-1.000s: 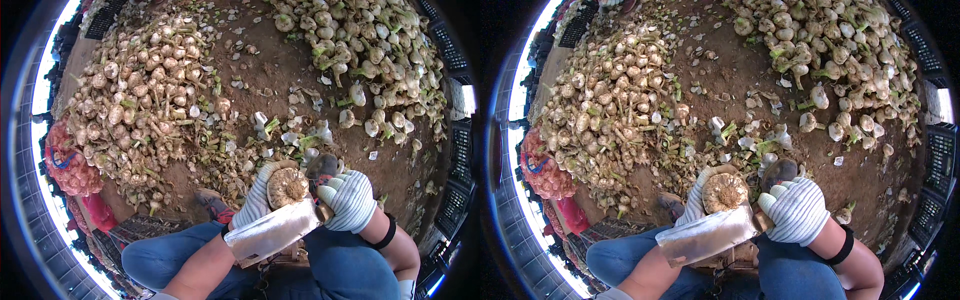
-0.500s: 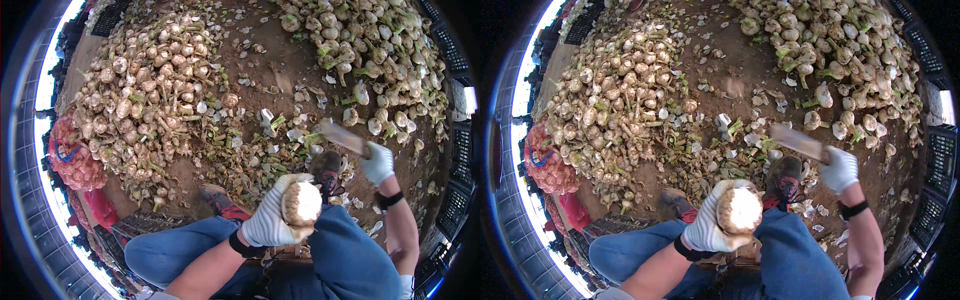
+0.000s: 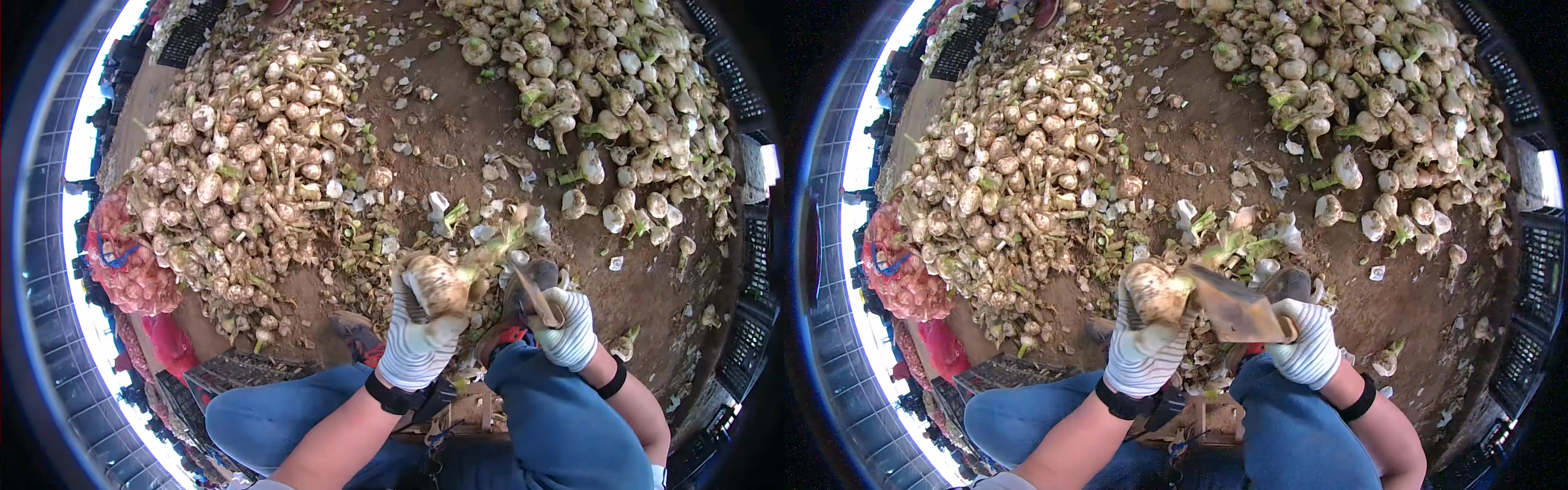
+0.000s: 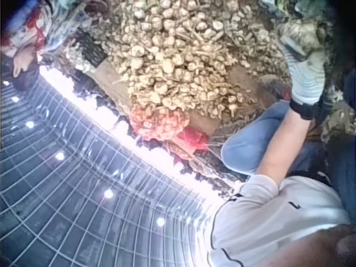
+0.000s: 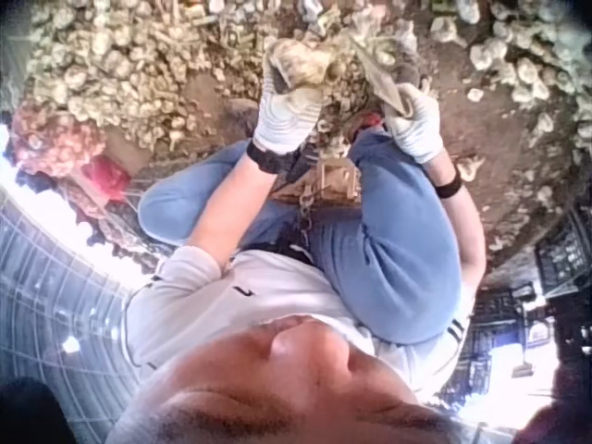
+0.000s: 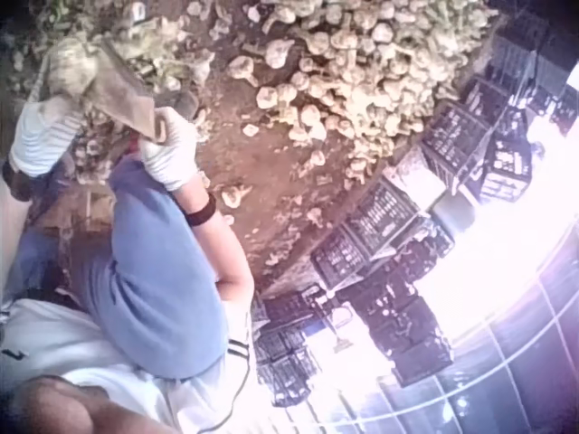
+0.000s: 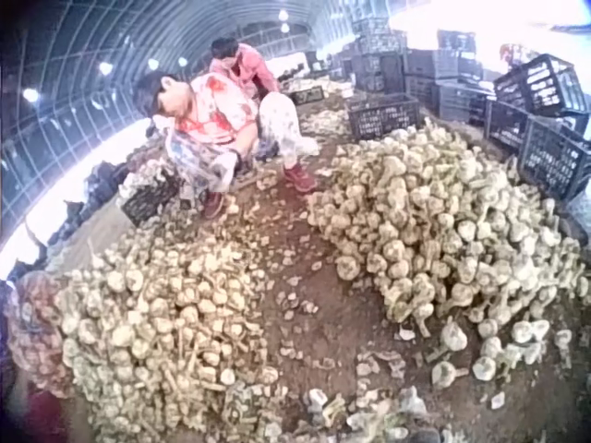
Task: The person sits on the ground and uses a knife to trim the stems and roots off a pile of harvested root vegetables. They repeatedly pick up a vegetable, cut the ends, and toss the trimmed item into a separate pile.
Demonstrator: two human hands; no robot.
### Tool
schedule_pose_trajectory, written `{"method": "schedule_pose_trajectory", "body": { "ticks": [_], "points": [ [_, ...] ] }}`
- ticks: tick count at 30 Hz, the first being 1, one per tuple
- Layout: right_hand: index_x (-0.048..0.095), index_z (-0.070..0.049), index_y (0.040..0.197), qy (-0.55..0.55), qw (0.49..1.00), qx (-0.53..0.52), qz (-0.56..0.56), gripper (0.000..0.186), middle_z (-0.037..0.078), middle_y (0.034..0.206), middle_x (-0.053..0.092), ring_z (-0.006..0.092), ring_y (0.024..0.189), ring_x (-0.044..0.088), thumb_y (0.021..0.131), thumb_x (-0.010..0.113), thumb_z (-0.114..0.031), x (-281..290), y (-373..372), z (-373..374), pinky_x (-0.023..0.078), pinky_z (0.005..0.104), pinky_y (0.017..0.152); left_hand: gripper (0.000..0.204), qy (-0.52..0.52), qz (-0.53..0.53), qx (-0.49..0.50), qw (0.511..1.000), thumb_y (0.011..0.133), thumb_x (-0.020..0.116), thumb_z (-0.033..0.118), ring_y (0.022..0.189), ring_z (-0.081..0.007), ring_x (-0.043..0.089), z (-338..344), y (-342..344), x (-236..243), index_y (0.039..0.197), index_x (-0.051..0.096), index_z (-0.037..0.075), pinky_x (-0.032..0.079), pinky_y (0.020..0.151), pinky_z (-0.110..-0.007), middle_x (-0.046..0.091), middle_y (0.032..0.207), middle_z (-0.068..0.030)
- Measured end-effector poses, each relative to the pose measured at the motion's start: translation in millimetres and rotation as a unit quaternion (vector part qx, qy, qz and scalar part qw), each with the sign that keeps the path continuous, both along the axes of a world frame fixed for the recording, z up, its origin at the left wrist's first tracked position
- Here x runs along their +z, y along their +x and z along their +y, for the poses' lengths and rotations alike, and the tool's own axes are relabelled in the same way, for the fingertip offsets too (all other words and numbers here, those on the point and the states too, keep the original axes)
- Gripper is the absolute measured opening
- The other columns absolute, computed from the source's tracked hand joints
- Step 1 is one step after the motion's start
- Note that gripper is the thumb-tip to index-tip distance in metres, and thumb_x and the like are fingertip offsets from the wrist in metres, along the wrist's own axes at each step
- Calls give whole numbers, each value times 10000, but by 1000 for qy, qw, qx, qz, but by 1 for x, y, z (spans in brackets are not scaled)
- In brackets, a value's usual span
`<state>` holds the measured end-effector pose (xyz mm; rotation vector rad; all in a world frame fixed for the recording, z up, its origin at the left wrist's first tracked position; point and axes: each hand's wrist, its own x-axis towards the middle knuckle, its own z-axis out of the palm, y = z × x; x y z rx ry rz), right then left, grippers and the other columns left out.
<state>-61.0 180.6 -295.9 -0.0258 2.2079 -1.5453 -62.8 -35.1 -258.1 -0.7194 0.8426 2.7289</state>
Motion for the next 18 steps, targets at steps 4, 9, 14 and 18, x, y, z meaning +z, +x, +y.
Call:
{"method": "schedule_pose_trajectory", "body": {
  "ticks": [4, 9, 14, 18],
  "points": [
    [637, -19, 792, -36, 999, -3, -24, 91, 68, 659, 618, 130, 611, 602, 707, 610, 2, 18, -22, -12, 491, 289, 585, 901, 46, 10, 3, 999, 608, 784, -87, 1179, -268, 540, 2, 1, 3, 1344, 370, 229, 489, 974, -424, 505, 1280, -47],
    [626, -12, 795, -84, 996, -5, -26, 126, 72, 729, 625, 150, 625, 580, 672, 602, 6, 21, -31, -17, 477, 295, 597, 915, 46, 8, -5, 999, 587, 829, -46, 1183, -247, 538, 6, 4, 3, 1339, 376, 214, 467, 1002, -420, 526, 1256, -20],
    [618, -34, 817, -50, 997, 30, 50, 171, 70, 642, 574, 176, 544, 533, 649, 649, -50, 29, -38, -25, 441, 306, 540, 940, 53, -12, -41, 998, 571, 842, -32, 1195, -264, 529, -1, 15, -8, 1342, 366, 218, 444, 1024, -435, 516, 1288, -46],
    [618, -36, 813, -63, 994, 26, 81, 153, 61, 594, 550, 185, 509, 529, 668, 663, -56, 34, -35, -23, 444, 304, 520, 956, 141, -52, -18, 988, 557, 809, -77, 1211, -294, 518, 1, 10, 1, 1351, 367, 219, 433, 1033, -465, 529, 1289, -81]
  ]
}}
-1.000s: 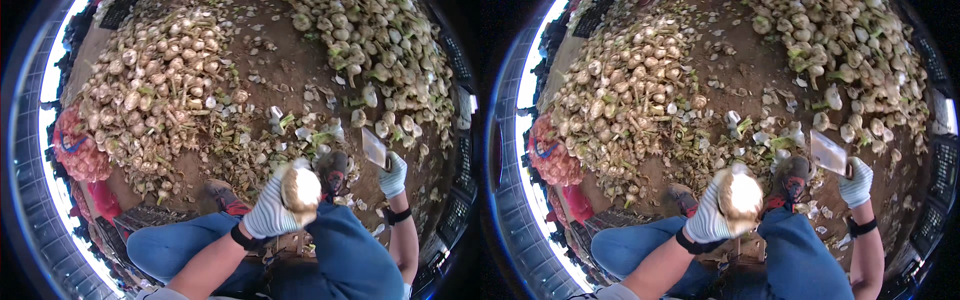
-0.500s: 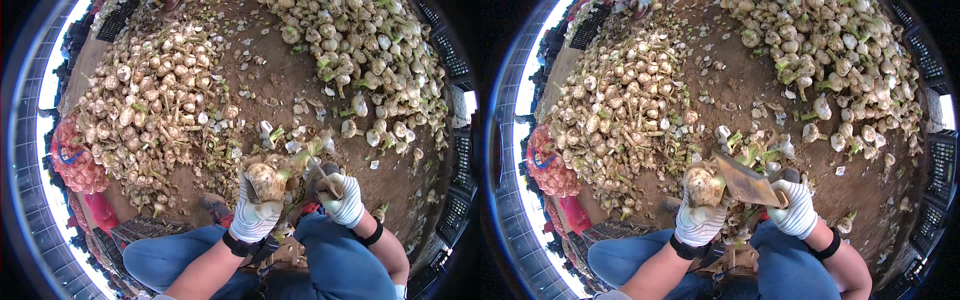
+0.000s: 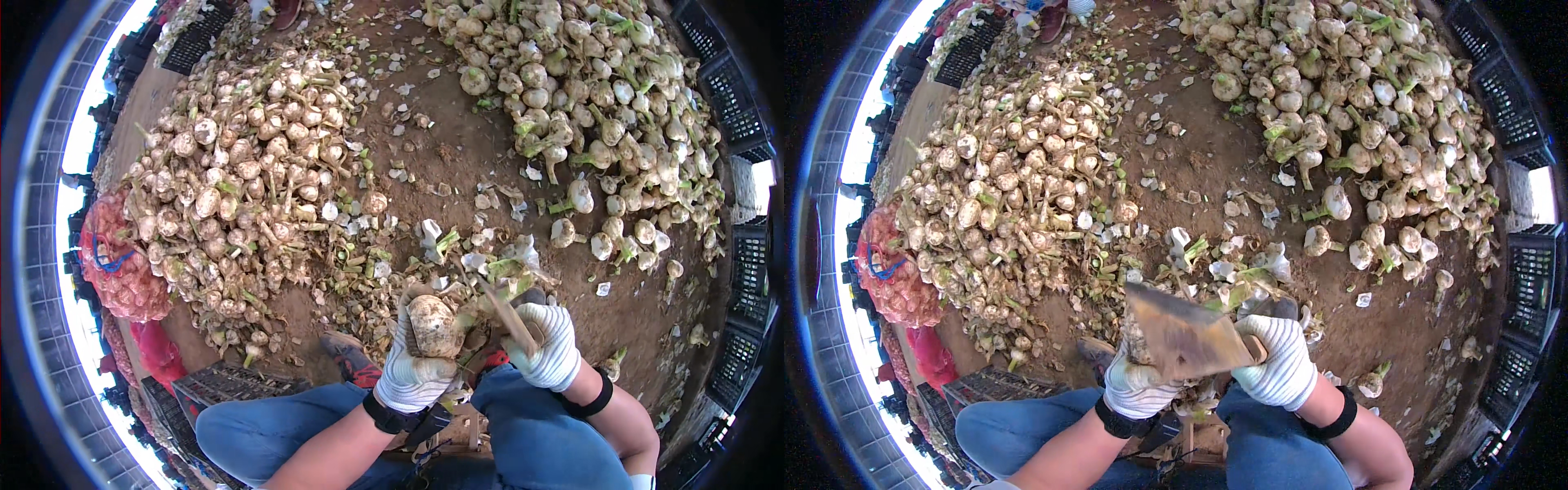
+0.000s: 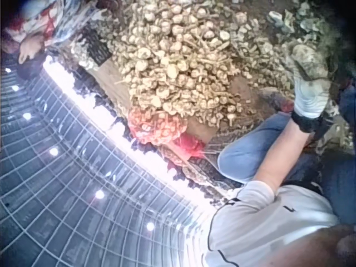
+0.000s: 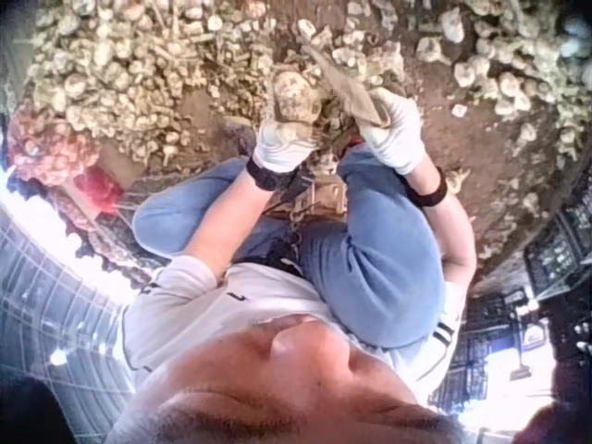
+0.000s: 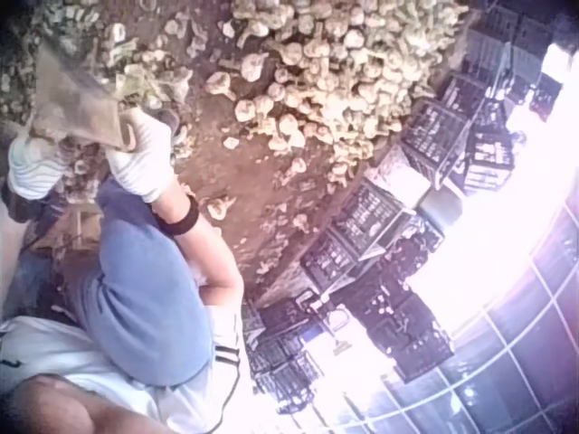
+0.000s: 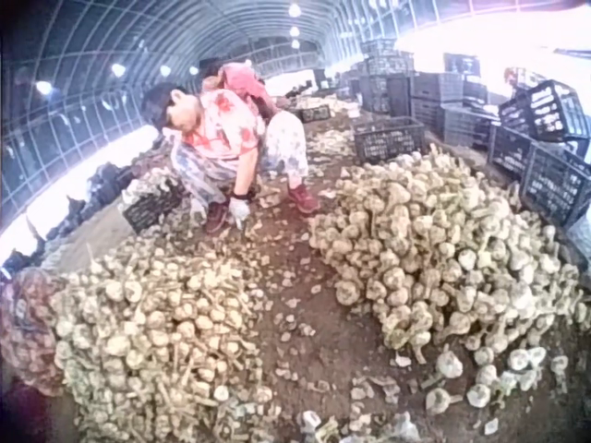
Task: The person sits on the ground and uses a knife to trim the stems and roots off a pile of harvested root vegetables. They repeatedly pick up a vegetable, cut the ends, and toss the trimmed item into a separate pile.
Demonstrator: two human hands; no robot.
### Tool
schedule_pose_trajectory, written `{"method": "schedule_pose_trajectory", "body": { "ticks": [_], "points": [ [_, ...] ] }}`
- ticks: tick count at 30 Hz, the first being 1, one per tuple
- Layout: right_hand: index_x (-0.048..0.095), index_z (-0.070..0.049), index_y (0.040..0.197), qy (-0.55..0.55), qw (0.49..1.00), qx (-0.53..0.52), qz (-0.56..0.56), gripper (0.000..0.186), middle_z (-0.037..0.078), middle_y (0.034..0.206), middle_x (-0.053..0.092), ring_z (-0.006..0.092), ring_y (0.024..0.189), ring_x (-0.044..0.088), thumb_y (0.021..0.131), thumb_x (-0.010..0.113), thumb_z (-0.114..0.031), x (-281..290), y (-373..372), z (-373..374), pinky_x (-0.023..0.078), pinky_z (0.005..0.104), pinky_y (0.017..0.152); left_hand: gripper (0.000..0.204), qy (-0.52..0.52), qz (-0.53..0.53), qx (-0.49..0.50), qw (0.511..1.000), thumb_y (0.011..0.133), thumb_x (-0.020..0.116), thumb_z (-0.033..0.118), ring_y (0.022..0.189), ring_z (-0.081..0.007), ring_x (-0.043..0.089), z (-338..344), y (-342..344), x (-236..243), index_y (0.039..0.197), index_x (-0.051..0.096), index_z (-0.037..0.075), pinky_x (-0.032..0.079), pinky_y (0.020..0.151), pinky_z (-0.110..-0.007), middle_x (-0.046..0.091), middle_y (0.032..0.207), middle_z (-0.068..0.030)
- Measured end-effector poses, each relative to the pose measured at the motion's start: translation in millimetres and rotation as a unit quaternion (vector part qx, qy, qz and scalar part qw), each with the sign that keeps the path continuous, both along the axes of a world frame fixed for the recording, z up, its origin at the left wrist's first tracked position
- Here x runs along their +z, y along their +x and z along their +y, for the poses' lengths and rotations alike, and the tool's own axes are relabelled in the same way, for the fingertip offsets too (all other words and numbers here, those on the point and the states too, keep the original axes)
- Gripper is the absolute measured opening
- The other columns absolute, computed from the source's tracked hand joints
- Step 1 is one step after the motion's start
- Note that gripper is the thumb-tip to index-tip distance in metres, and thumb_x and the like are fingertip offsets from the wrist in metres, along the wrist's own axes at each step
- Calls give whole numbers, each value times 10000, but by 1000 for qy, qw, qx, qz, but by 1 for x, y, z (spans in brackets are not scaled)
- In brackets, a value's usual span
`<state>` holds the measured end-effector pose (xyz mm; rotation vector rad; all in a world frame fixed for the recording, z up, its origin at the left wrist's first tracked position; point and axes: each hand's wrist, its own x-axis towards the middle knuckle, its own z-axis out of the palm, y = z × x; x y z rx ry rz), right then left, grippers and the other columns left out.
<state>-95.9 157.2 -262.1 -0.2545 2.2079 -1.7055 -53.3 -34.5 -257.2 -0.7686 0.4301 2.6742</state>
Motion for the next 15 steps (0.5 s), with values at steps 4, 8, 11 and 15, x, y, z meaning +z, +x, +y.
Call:
{"method": "schedule_pose_trajectory", "body": {
  "ticks": [4, 8, 11, 15],
  "points": [
    [639, -41, 802, -5, 1000, -11, -5, 130, 80, 593, 590, 193, 508, 574, 673, 654, -48, 6, -3, 0, 468, 302, 523, 960, -6, -2, 5, 1000, 546, 782, -105, 1207, -295, 523, -1, 6, -5, 1353, 373, 217, 451, 1014, -466, 529, 1284, -76],
    [643, -44, 805, -7, 1000, 9, -26, 126, 77, 606, 600, 168, 520, 575, 685, 624, -9, -5, 0, -1, 469, 288, 527, 923, 4, 11, -1, 1000, 555, 715, -153, 1200, -297, 529, -6, 5, -8, 1343, 392, 204, 465, 997, -454, 537, 1271, -89],
    [652, -43, 813, 43, 992, 21, -120, 135, 108, 640, 631, 180, 572, 615, 688, 616, -9, -38, 17, 13, 473, 299, 547, 931, 16, 24, 40, 999, 548, 711, -150, 1194, -290, 531, -9, 2, 8, 1350, 392, 200, 481, 974, -442, 546, 1241, -103],
    [648, -13, 875, 192, 972, -22, -135, 174, 83, 649, 614, 90, 610, 549, 708, 600, -6, -91, 53, 72, 491, 305, 601, 784, 11, 88, -4, 996, 658, 699, -84, 1165, -327, 530, -20, -6, 27, 1341, 430, 193, 529, 888, -436, 499, 1271, -99]
  ]
}}
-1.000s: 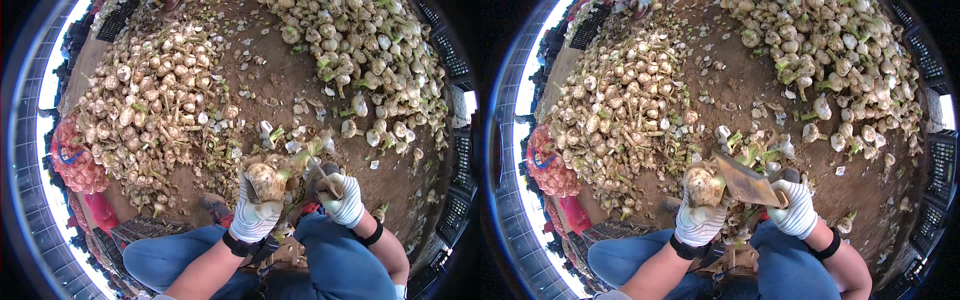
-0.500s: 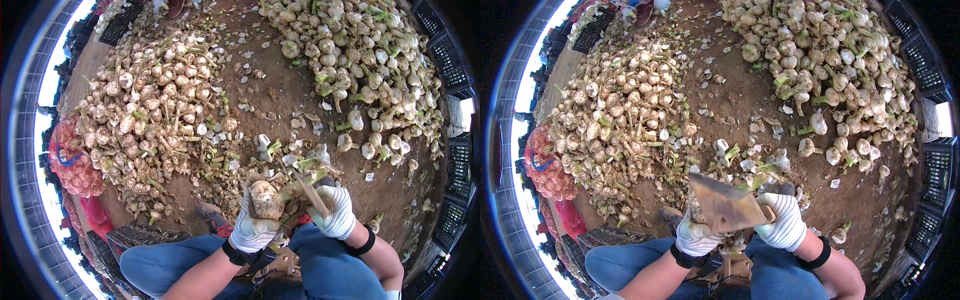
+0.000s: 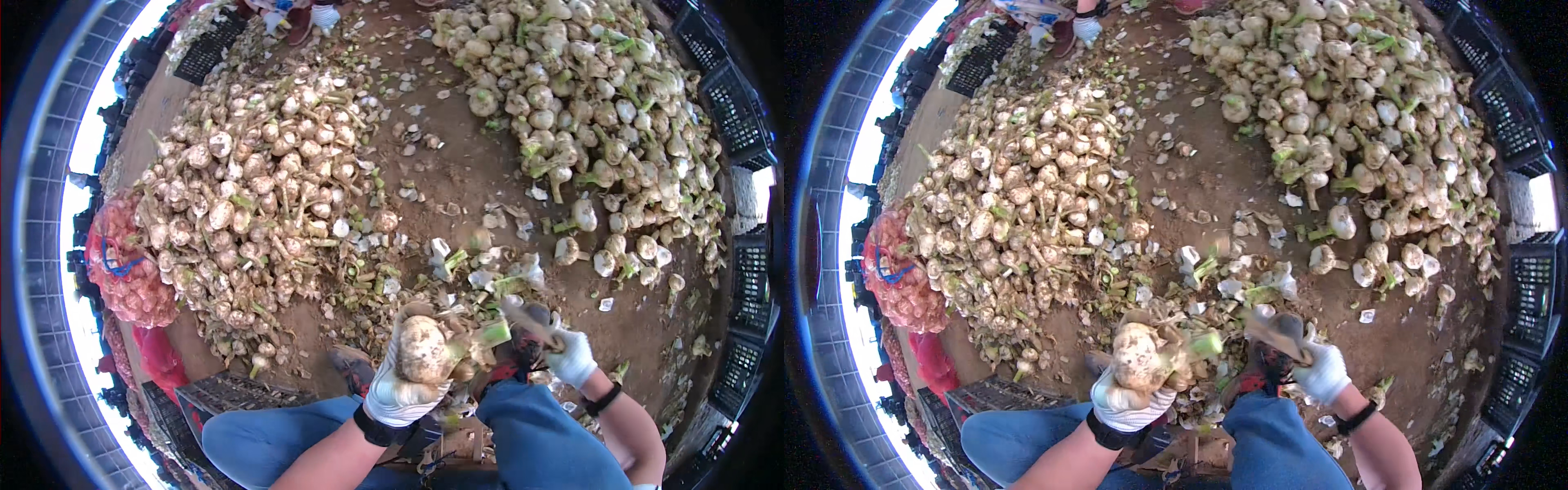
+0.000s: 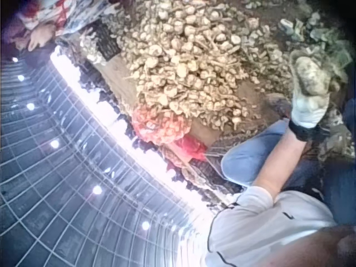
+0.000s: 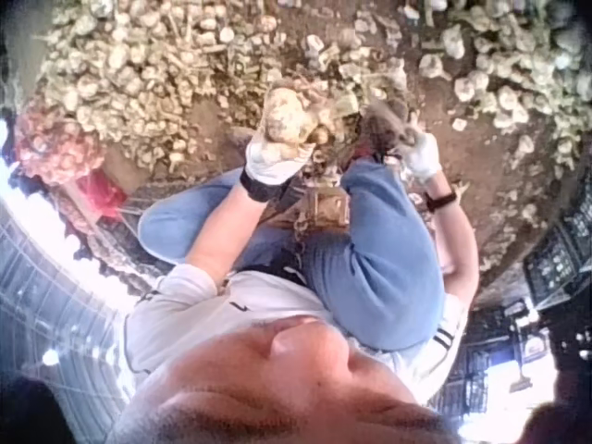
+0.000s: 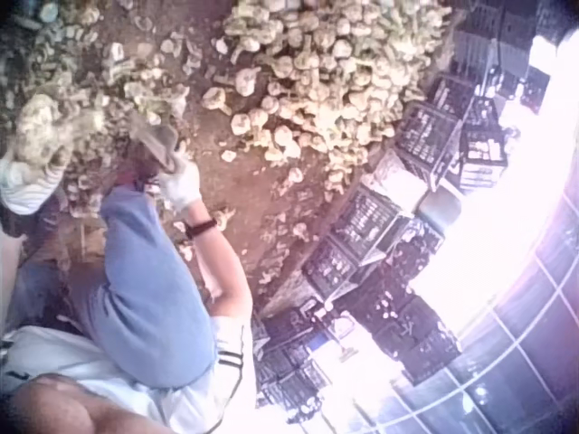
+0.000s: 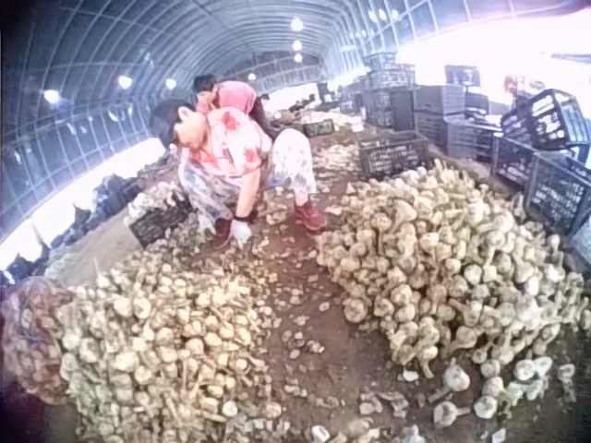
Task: The person sits on the ground and uses a knife to trim the stems and roots off a pile of harvested root vegetables. They repeatedly pick up a vegetable, cut the ends, and toss the trimmed item into a separate pile.
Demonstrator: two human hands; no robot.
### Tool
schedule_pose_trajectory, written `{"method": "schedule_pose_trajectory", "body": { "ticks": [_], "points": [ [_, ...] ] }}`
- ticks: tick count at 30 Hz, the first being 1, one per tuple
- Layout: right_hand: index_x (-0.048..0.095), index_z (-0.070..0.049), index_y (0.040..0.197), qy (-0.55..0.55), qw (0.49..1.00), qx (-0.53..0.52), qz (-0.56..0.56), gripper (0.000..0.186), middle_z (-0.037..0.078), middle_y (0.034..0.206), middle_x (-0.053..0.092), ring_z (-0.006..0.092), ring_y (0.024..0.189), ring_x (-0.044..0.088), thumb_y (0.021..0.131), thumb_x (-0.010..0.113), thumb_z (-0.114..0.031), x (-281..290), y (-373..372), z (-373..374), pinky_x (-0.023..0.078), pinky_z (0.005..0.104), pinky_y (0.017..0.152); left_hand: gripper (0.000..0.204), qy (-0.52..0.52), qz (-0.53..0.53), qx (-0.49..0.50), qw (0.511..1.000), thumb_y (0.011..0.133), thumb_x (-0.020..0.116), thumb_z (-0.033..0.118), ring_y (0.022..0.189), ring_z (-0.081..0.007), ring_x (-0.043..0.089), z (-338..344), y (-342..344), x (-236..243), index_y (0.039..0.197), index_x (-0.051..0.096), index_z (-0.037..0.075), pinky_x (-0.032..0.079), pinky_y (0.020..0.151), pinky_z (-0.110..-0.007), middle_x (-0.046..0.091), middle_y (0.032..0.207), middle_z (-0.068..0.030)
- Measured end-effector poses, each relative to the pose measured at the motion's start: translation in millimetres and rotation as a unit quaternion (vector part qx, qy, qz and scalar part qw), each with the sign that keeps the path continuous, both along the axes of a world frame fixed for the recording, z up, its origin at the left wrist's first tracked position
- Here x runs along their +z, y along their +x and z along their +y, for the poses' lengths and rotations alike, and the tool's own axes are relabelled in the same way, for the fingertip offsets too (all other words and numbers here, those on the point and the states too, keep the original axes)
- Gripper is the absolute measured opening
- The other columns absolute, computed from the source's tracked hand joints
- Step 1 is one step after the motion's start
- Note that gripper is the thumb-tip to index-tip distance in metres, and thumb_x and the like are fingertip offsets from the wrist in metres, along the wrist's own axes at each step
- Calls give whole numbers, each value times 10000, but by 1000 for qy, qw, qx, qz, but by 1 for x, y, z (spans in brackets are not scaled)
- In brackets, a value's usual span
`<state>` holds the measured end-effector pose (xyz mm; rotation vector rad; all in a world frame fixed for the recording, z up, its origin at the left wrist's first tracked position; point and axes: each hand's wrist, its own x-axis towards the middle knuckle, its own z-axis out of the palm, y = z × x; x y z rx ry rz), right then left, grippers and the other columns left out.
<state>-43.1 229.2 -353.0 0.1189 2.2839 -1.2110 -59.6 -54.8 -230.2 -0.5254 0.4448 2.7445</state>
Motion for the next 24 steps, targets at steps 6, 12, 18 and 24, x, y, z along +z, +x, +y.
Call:
{"method": "schedule_pose_trajectory", "body": {
  "ticks": [6, 12, 18, 24],
  "points": [
    [606, -3, 810, -140, 966, -204, -80, 83, -31, 651, 556, 52, 603, 478, 728, 607, 11, 4, 3, -11, 413, 236, 542, 365, -194, -145, 79, 967, 776, 620, -58, 928, -190, 638, -11, -14, -70, 1090, 533, 106, 580, 727, -321, 628, 1039, -102],
    [579, -24, 824, -174, 924, -296, -166, 109, -5, 722, 584, 74, 645, 527, 733, 592, 35, -32, 40, -8, 455, 243, 590, 430, -391, -31, -11, 920, 795, 730, 165, 835, -145, 622, 31, -50, -91, 1165, 540, 54, 532, 746, -298, 651, 1055, -85],
    [582, -19, 903, -183, 912, -328, -161, 194, -14, 752, 587, 66, 659, 531, 736, 554, 74, -27, 45, 4, 447, 228, 583, 417, -696, 264, -197, 638, 803, 701, 151, 1046, -223, 591, 43, -111, -81, 1171, 564, 13, 488, 887, -330, 605, 1145, -155],
    [586, -18, 927, -165, 925, -312, -138, 210, -6, 754, 579, 67, 671, 507, 731, 579, 55, -46, 51, -2, 431, 235, 581, 483, -887, 354, -296, -8, 801, 611, 245, 1301, -357, 376, -100, -175, -164, 1246, 531, 77, 180, 1139, -480, 512, 1292, -187]
  ]
}}
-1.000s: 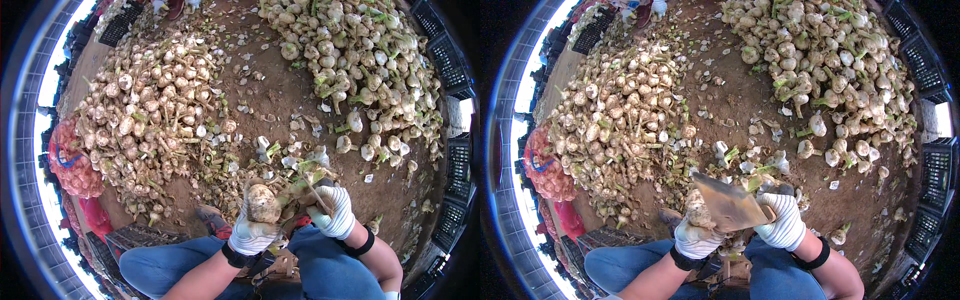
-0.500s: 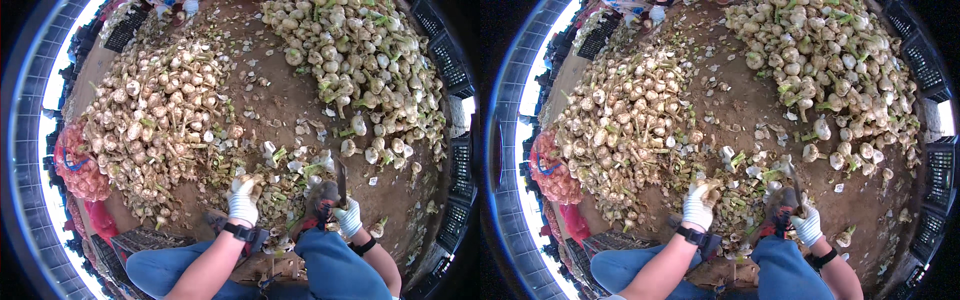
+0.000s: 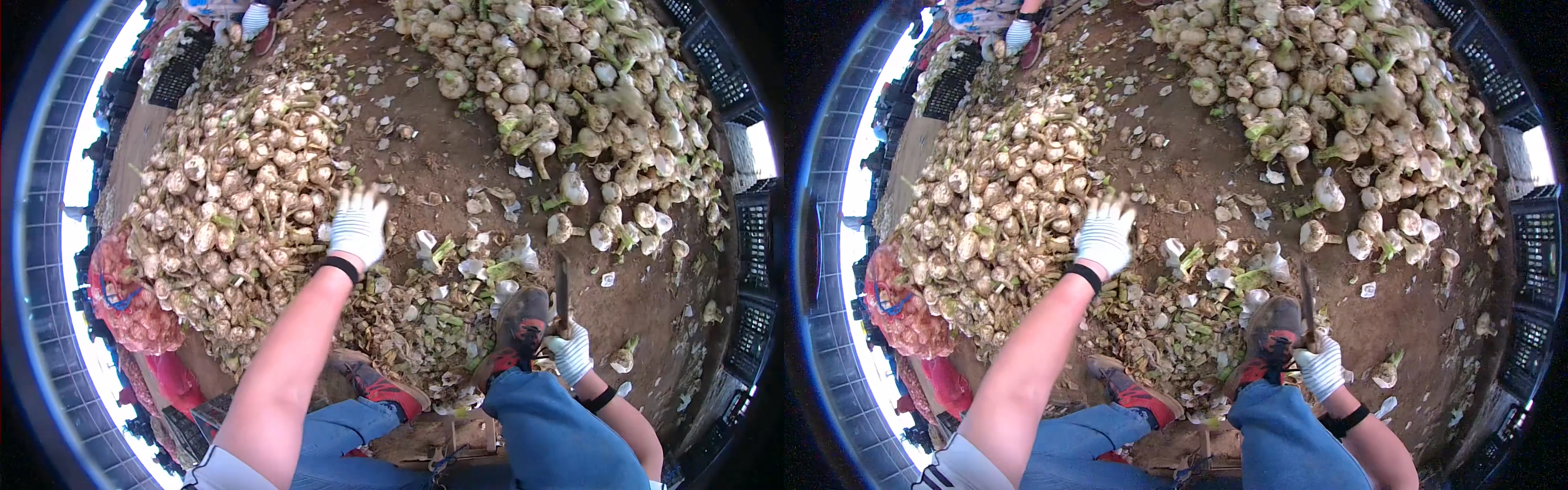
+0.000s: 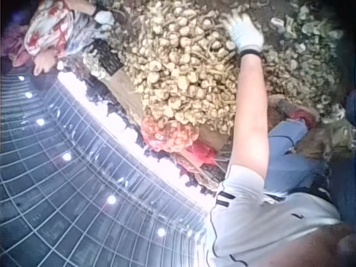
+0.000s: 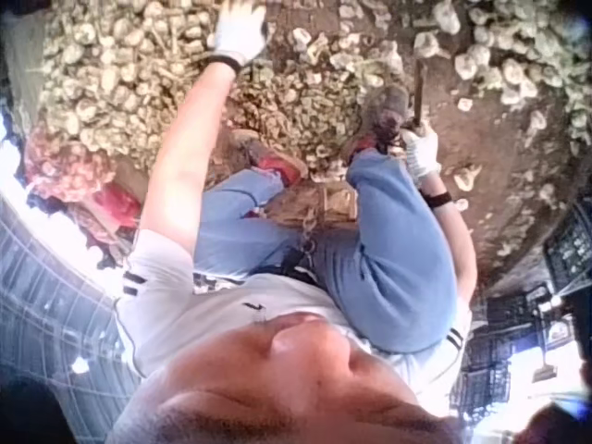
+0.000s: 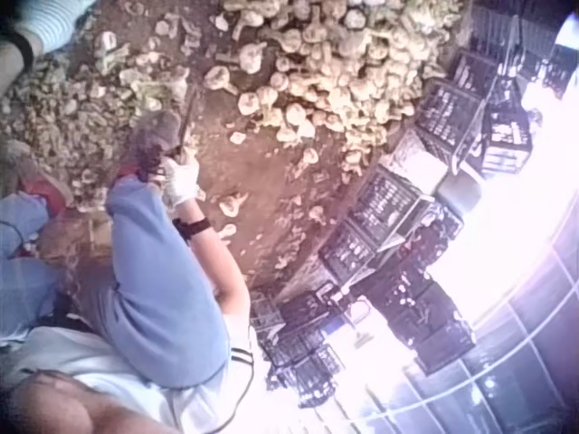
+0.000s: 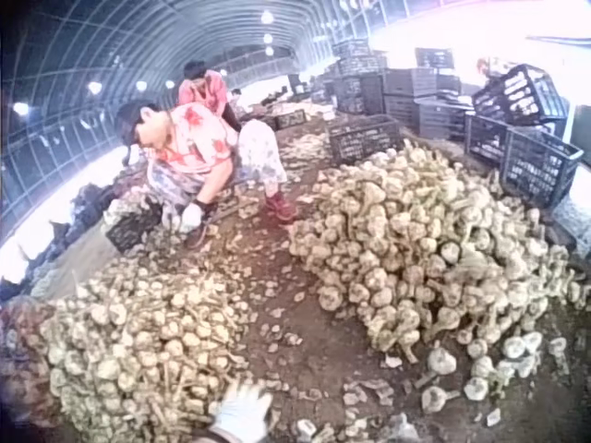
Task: The person sits on the ground and uses a knife to trim the stems and roots off a pile of harvested root vegetables. They repeatedly pick up a vegetable, cut the ends, and toss the trimmed item into a separate pile.
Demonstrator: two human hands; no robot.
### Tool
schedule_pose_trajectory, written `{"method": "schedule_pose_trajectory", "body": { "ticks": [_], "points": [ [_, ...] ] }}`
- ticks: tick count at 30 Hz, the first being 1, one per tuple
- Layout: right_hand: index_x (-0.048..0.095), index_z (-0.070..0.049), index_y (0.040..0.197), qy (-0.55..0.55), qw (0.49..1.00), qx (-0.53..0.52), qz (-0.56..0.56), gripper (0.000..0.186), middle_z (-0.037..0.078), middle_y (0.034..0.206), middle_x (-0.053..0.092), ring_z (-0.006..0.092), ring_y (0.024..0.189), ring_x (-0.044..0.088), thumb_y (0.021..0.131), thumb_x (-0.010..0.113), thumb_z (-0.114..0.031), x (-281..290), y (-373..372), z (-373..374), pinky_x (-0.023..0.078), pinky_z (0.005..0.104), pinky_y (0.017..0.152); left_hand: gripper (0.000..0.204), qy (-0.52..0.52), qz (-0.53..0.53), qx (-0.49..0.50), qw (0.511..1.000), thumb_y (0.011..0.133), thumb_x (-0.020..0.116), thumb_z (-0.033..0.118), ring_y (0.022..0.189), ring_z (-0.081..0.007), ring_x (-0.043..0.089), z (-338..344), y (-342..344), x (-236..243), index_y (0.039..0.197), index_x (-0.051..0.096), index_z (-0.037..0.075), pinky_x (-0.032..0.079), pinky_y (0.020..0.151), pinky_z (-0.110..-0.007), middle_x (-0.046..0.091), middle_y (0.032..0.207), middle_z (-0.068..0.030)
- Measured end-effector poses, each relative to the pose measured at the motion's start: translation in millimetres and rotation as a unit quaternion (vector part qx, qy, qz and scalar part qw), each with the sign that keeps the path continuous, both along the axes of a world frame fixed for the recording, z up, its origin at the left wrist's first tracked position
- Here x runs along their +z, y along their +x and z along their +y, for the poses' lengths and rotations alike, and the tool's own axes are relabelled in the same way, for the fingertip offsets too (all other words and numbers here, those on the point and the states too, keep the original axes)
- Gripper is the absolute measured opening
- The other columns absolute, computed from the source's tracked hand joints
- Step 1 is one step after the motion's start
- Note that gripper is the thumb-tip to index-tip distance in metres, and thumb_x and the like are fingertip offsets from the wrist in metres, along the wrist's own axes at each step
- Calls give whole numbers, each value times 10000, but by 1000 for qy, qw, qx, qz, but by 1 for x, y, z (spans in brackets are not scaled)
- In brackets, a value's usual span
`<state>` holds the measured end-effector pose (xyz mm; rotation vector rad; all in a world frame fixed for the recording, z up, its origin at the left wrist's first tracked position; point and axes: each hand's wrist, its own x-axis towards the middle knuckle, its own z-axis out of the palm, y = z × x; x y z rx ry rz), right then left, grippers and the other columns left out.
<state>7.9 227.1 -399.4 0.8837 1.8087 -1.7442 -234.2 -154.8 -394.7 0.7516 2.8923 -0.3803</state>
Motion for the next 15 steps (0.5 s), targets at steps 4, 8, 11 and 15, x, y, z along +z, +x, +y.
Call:
{"method": "schedule_pose_trajectory", "body": {
  "ticks": [4, 8, 11, 15],
  "points": [
    [597, 1, 840, -8, 1000, 10, 19, 118, -8, 720, 571, 77, 659, 498, 724, 605, 19, 29, -26, -22, 434, 259, 577, 439, -150, -106, 92, 979, 841, 537, 240, 1127, -341, 518, -16, -8, -11, 1258, 527, 106, 194, 1117, -497, 604, 1111, -172],
    [601, 10, 825, 35, 997, 67, 21, 106, 13, 733, 603, 76, 662, 523, 721, 595, 29, 42, -32, -25, 451, 262, 579, 437, -61, -146, 262, 952, 839, 530, 251, 1063, -319, 575, -6, 1, -11, 1266, 483, 169, 392, 911, -577, 608, 1065, -160],
    [590, -4, 795, 13, 998, 49, 27, 71, 1, 699, 582, 69, 626, 504, 727, 587, 14, 34, -26, -26, 435, 257, 551, 419, 198, -63, 334, 920, 770, 654, 197, 856, -243, 582, -3, 25, -18, 1151, 494, 123, 485, 761, -382, 567, 917, -102],
    [598, -11, 814, 3, 999, 20, 46, 97, -5, 678, 572, 58, 599, 493, 720, 585, 3, 7, -13, -19, 419, 238, 528, 617, 691, -230, 392, 562, 629, 676, -112, 903, -193, 544, 48, 63, 2, 1133, 433, 146, 517, 784, -345, 529, 997, -58]
  ]
}}
